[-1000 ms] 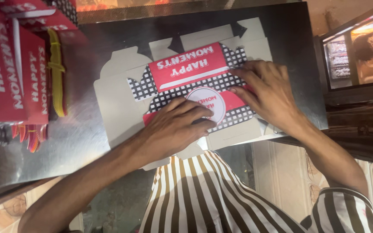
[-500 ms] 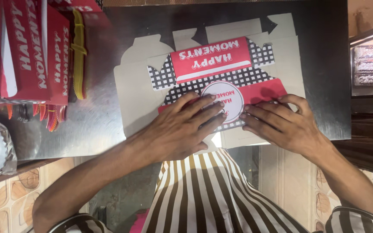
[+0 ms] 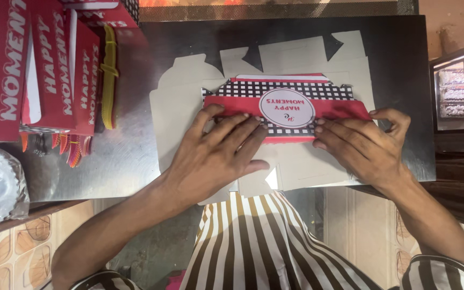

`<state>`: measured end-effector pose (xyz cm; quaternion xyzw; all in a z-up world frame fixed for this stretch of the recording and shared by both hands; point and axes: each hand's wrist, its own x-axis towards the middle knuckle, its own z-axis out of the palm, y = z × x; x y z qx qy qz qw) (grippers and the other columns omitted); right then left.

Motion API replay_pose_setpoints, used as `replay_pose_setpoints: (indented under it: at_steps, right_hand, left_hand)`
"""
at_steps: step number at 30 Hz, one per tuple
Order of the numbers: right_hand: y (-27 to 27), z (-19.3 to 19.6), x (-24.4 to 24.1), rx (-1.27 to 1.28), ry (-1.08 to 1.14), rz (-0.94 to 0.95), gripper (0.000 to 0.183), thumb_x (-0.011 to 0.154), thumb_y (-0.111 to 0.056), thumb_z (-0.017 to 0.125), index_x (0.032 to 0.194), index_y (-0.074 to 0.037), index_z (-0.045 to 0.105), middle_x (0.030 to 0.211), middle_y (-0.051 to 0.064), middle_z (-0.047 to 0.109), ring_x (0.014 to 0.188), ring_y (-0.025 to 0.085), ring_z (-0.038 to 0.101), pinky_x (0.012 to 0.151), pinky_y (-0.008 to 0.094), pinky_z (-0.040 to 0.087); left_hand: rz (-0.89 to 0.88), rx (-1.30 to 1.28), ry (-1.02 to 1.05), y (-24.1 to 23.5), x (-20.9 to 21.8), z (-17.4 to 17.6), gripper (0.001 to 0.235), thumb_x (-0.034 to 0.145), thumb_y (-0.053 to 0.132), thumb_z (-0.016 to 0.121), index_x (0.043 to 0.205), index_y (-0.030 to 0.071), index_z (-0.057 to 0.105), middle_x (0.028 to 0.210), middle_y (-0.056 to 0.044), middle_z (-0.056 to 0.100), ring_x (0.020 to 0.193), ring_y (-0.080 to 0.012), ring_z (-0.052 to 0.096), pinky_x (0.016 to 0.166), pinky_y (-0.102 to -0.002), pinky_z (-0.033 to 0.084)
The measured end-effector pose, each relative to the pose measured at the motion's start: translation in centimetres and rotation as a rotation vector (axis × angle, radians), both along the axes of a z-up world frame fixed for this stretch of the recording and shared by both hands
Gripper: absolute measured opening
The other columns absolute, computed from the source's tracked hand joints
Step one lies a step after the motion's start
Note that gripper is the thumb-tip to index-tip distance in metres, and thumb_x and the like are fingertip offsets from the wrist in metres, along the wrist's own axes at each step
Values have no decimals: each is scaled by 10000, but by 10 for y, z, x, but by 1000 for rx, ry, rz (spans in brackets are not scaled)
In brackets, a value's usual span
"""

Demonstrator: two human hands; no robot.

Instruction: The person folds flat cardboard pieces into small rectangular boxes with red and checkered patterns. They fold the sides, tuck flaps, and stack the finished boxes on a metal counter.

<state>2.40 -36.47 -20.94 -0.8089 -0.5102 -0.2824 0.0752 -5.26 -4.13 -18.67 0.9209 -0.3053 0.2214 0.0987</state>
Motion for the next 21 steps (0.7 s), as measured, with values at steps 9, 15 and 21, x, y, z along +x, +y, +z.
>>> replay_pose_setpoints:
  at_steps: [9, 15, 21]
  right_hand:
    - [-4, -4, -2, -24, -25, -56, 388, 812, -504, 830, 1038, -190, 806, 1041, -86, 789, 975, 88, 640, 1000, 416, 295]
    - [-9, -6, -5, 59, 86, -82, 286, 864, -401, 850, 1072, -208, 820, 1122, -81, 795, 1027, 103, 634, 1060, 437, 281]
    - [-11, -4, -15, 75, 107, -64, 203, 872, -324, 851, 1042, -215, 824, 1094, -112, 779, 1031, 71, 641, 1032, 439, 281]
  left_hand:
    - [12, -116, 58, 3, 1, -6, 320, 985, 285, 709, 1216, 65, 737, 1141, -78, 770, 1120, -145, 669, 1127, -485, 344]
    - [-21, -135, 53, 4, -1, -3, 281, 962, 215, 711, 1194, 62, 755, 1107, -71, 776, 1100, -145, 674, 1113, -483, 360]
    - [-25, -2, -84, -10, 1, -9, 212, 943, 172, 728, 1124, 67, 761, 1093, -96, 786, 1059, -175, 717, 1083, -492, 411]
